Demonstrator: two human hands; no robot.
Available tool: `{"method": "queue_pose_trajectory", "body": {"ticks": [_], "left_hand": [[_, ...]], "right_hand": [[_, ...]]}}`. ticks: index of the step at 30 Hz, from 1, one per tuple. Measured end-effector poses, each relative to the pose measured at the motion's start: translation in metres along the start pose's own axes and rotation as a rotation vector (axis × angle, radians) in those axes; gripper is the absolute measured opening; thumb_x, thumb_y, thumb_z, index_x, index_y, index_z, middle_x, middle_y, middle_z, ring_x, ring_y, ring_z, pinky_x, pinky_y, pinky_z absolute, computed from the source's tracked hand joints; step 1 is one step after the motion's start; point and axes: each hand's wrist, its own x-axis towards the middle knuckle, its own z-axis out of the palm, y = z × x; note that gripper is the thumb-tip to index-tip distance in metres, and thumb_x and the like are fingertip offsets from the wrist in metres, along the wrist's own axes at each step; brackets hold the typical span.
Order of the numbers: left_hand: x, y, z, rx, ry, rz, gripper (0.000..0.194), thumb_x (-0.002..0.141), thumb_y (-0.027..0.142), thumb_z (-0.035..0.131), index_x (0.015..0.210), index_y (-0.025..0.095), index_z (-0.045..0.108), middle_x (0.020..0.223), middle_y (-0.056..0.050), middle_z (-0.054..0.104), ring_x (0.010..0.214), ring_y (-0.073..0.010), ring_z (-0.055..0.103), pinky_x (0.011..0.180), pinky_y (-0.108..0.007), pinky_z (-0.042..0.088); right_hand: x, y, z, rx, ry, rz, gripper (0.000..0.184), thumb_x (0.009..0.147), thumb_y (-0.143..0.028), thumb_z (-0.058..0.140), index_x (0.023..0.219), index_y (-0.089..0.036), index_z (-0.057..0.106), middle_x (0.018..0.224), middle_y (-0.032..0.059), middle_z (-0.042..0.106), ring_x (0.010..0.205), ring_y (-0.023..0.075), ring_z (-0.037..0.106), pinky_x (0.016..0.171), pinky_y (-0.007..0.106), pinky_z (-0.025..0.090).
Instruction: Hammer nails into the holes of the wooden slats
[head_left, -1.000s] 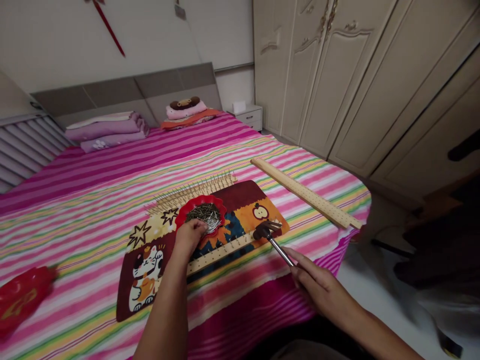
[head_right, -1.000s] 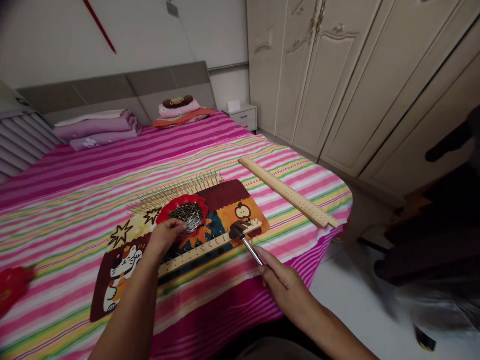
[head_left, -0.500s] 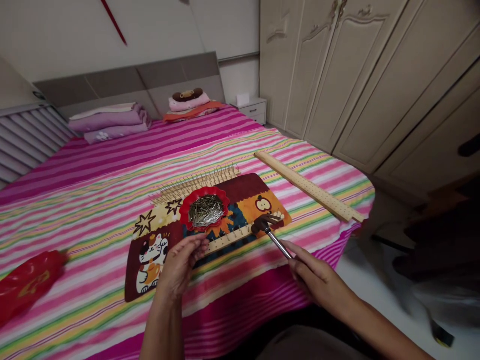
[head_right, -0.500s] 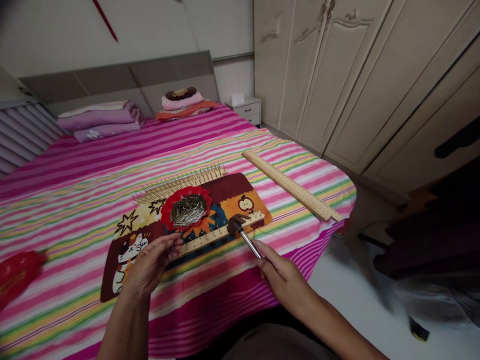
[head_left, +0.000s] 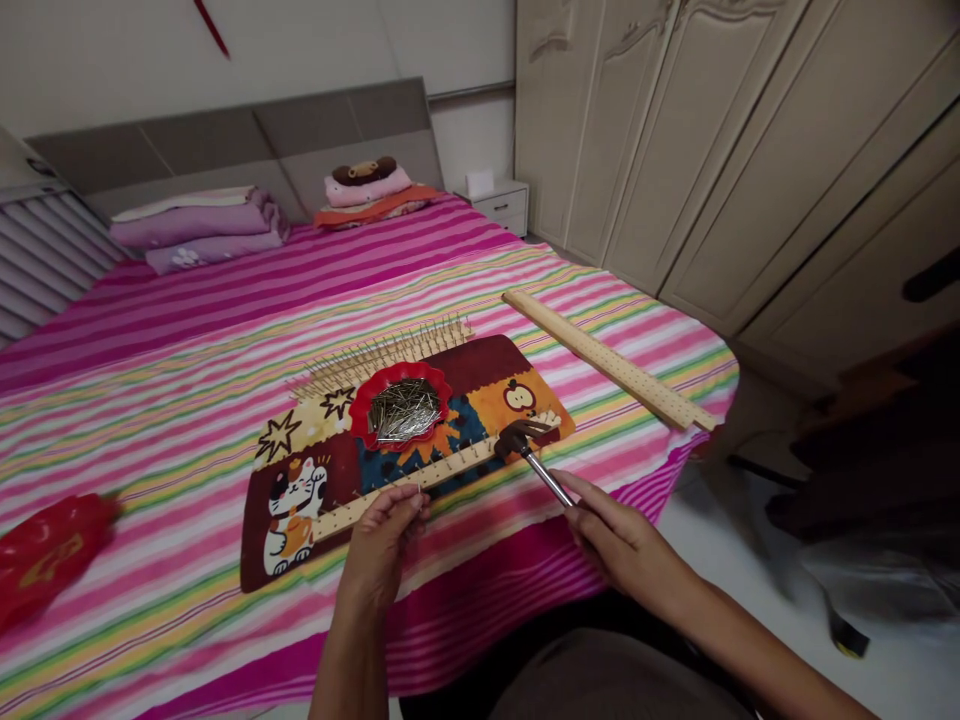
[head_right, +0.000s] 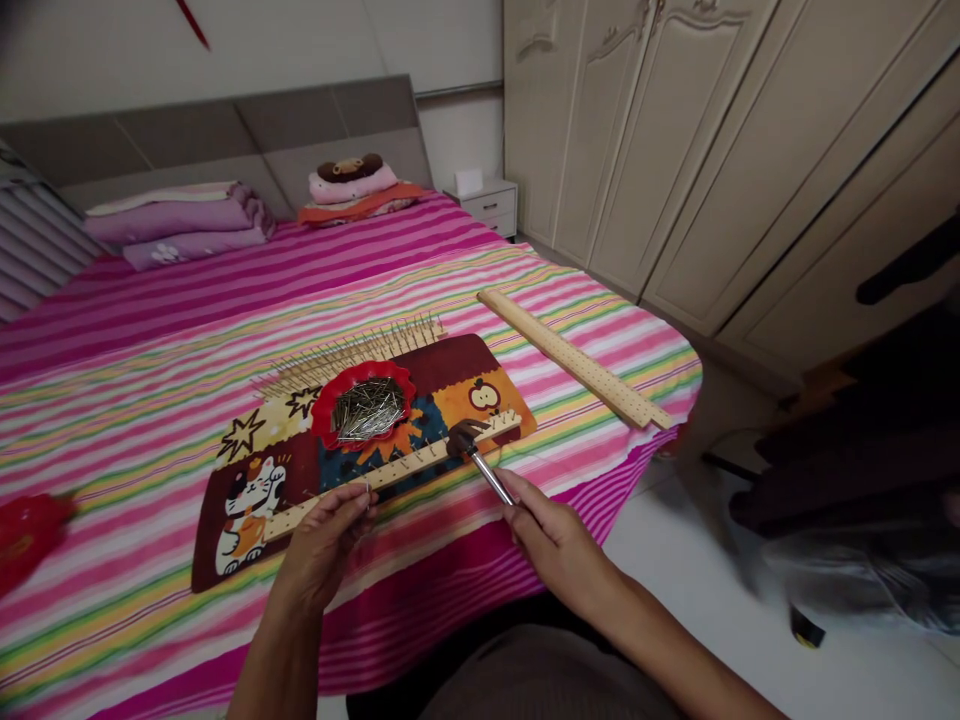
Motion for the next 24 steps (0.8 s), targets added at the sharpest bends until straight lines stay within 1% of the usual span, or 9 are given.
{"method": "queue_pose_trajectory", "body": {"ticks": [4,8,14,17,21,24], "left_hand": [[0.0,-0.002,0.004,0.05,-0.046,-0.006,0.055,0.037,0.028,0.086,0.086,0.013,0.068,0.063,0.001,0.065,0.054,-0.0103,0.061,0.053,-0.021,0.049],[0.001,-0.003,0.005,0.084,-0.043,-0.042,0.049,0.036,0.029,0.086,0.079,0.013,0.067,0.061,0.001,0.065,0.054,-0.011,0.061,0.056,-0.023,0.05],[0.004,-0.009,0.006,0.108,-0.082,-0.022,0.042,0.039,0.032,0.084,0.071,0.014,0.063,0.059,0.002,0.063,0.056,-0.0092,0.059,0.059,-0.021,0.048],[0.008,-0.013,0.006,0.123,-0.032,0.049,0.041,0.043,0.037,0.082,0.071,0.015,0.061,0.061,0.002,0.063,0.06,-0.0117,0.06,0.062,-0.025,0.049],[0.014,-0.019,0.009,0.243,0.099,0.26,0.037,0.052,0.041,0.077,0.077,0.016,0.065,0.072,0.0,0.066,0.072,-0.0126,0.061,0.072,-0.026,0.048],[0.019,-0.026,0.013,0.301,0.182,0.334,0.033,0.057,0.041,0.074,0.079,0.017,0.067,0.076,-0.001,0.067,0.073,-0.0126,0.06,0.073,-0.026,0.048]], "right_hand": [[0.001,0.002,-0.001,0.006,-0.004,0.006,0.055,0.091,-0.037,0.042,0.141,-0.015,0.043,0.058,-0.0065,0.031,0.049,0.0104,0.031,0.043,0.023,0.023],[0.001,0.002,-0.001,0.006,-0.011,0.007,0.055,0.091,-0.038,0.042,0.141,-0.016,0.042,0.057,-0.0068,0.031,0.047,0.0102,0.03,0.043,0.024,0.023],[0.001,-0.001,0.0,-0.016,0.018,0.019,0.055,0.09,-0.038,0.042,0.139,-0.013,0.045,0.056,-0.0069,0.033,0.047,0.0102,0.031,0.044,0.024,0.024],[0.001,-0.001,0.001,-0.017,0.028,0.022,0.055,0.09,-0.038,0.042,0.139,-0.013,0.046,0.056,-0.0069,0.034,0.047,0.0102,0.031,0.045,0.024,0.025],[0.002,0.001,0.0,-0.008,0.03,0.006,0.055,0.089,-0.039,0.044,0.138,-0.014,0.047,0.057,-0.0067,0.033,0.049,0.0106,0.031,0.046,0.024,0.025],[0.002,0.001,0.0,0.001,0.014,0.003,0.055,0.089,-0.037,0.043,0.139,-0.013,0.045,0.057,-0.0068,0.032,0.049,0.0104,0.03,0.045,0.024,0.024]]}}
